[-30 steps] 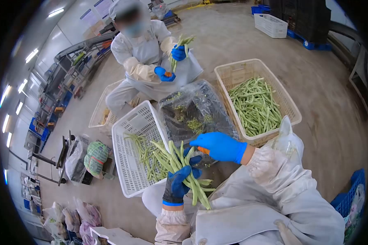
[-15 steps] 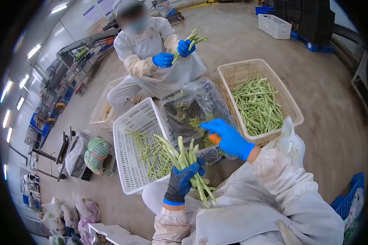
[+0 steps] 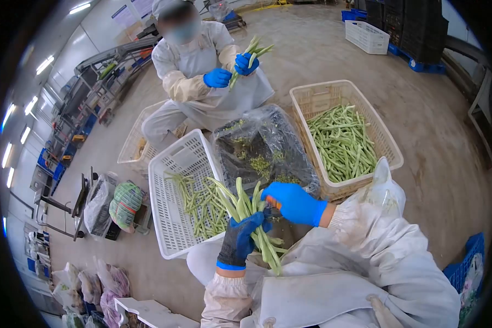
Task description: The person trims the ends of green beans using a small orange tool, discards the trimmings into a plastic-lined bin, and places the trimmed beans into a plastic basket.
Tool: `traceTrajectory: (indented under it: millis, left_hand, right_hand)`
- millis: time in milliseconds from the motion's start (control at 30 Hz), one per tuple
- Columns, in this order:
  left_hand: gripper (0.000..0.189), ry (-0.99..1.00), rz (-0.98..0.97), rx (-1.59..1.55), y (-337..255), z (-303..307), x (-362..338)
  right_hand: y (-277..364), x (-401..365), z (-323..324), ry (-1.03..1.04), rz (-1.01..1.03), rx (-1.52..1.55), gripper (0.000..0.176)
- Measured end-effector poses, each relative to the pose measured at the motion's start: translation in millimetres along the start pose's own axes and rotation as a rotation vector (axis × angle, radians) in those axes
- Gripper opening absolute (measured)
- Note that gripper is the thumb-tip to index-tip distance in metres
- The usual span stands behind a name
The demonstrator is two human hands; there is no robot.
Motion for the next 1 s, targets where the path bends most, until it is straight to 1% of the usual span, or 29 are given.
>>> traceTrajectory:
  millis: [33,67,100,133,167,233,267,333,367,400,467,500,567,600,667,700,733,767,800,833,867,900,933,967,1000]
  left_hand:
    - [0.037,0.002,0.018,-0.013,-0.1,2.4,0.1]
    - [0.036,0.005,0.032,-0.029,-0.3,3.9,0.4]
    - [0.035,0.019,0.021,-0.001,-2.4,3.4,-1.0]
    - [0.035,0.015,0.021,0.003,-4.3,2.9,-3.2]
    - [0.038,-0.007,0.014,-0.004,-5.6,2.2,-5.5]
    - [0.041,-0.019,0.003,-0.014,-6.3,2.8,-3.4]
    - [0.044,-0.015,0.012,0.007,-6.1,4.8,-2.0]
    - [0.047,-0.004,0.025,0.025,-4.7,4.8,0.1]
    - [0.048,0.001,0.035,0.009,-4.5,4.2,0.4]
    - [0.050,0.003,0.045,-0.006,-4.7,3.8,-0.1]
    - [0.049,0.006,0.034,-0.018,-6.7,-0.5,-2.0]
    - [0.048,0.010,0.023,-0.033,-7.5,-2.0,-2.9]
    - [0.047,0.020,0.024,-0.035,-8.2,-2.2,-2.9]
    - [0.045,0.033,0.026,-0.036,-8.3,-2.1,-3.1]
    - [0.044,0.049,0.038,-0.055,-4.9,-2.2,-3.9]
    - [0.043,0.067,0.050,-0.073,-1.8,-2.6,-5.3]
    - [0.043,0.068,0.053,-0.072,0.7,-3.1,-6.8]
    - [0.042,0.030,0.052,-0.092,2.0,-3.0,-8.6]
    - [0.041,-0.012,0.049,-0.111,1.8,-2.9,-10.0]
    - [0.037,-0.066,0.019,-0.063,0.2,-4.9,-9.2]
    - [0.037,-0.071,0.018,-0.065,1.0,-2.5,-8.7]
    - [0.038,-0.093,0.008,-0.115,1.5,1.5,-5.4]
    - [0.038,-0.114,-0.001,-0.165,0.4,2.6,-3.0]
    - [0.040,-0.114,-0.014,-0.120,-1.1,1.3,-2.6]
    - [0.040,-0.116,-0.013,-0.124,-0.4,1.6,-0.9]
  right_hand:
    - [-8.5,-1.5,-6.4,-0.076,-0.233,0.243,0.014]
    - [-27.1,-2.7,-9.6,-0.073,-0.230,0.239,0.014]
    - [-54.8,-4.0,-8.7,-0.194,-0.353,0.233,0.016]
    - [-59.5,-0.3,-2.0,-0.319,-0.480,0.233,0.019]
    - [-56.2,0.3,-2.7,-0.321,-0.480,0.242,0.019]
    - [-41.7,0.8,9.5,-0.339,-0.107,0.161,0.032]
    - [-30.8,2.0,17.4,-0.340,-0.112,0.156,0.032]
    - [-6.2,8.6,27.9,-0.026,-0.035,0.151,0.042]
    - [1.1,11.8,33.5,0.001,0.005,0.092,0.036]
    - [-1.4,12.5,33.2,0.000,0.003,0.093,0.036]
    - [-6.4,16.2,27.9,0.068,0.132,-0.070,0.036]
    - [-6.6,16.0,25.3,0.068,0.135,-0.066,0.036]
    - [-5.5,13.4,20.3,0.029,0.093,-0.119,0.023]
    - [-5.6,11.8,15.9,0.031,0.093,-0.117,0.023]
    - [-10.9,8.2,5.4,-0.083,-0.005,-0.056,0.015]
    - [-28.1,7.8,-0.6,-0.082,-0.007,-0.054,0.015]
    - [-58.0,7.8,-2.9,-0.189,-0.222,-0.085,0.013]
    - [-71.3,7.1,1.4,-0.298,-0.436,-0.114,0.012]
    - [-76.6,2.0,-0.2,-0.301,-0.436,-0.110,0.012]
    - [-72.7,-0.6,3.4,-0.267,-0.350,-0.047,0.014]
    - [-67.8,-2.9,5.8,-0.233,-0.265,0.014,0.017]
    - [-57.7,-6.0,3.3,-0.146,-0.121,0.227,0.020]
    - [-35.3,-9.4,6.8,-0.007,-0.090,0.432,0.020]
    - [-13.7,-12.6,9.6,0.137,-0.057,0.634,0.020]
    - [-3.7,-15.9,7.2,0.141,-0.059,0.633,0.020]
Point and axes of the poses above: each hand's wrist, its own x-axis towards the middle knuckle, its own z-axis out of the back of the hand, y = z × x, the point moved 1 cm from there along x, towards the middle knuckle, and after that the axes turned 8 degrees about -x, right-handed, at the moved point
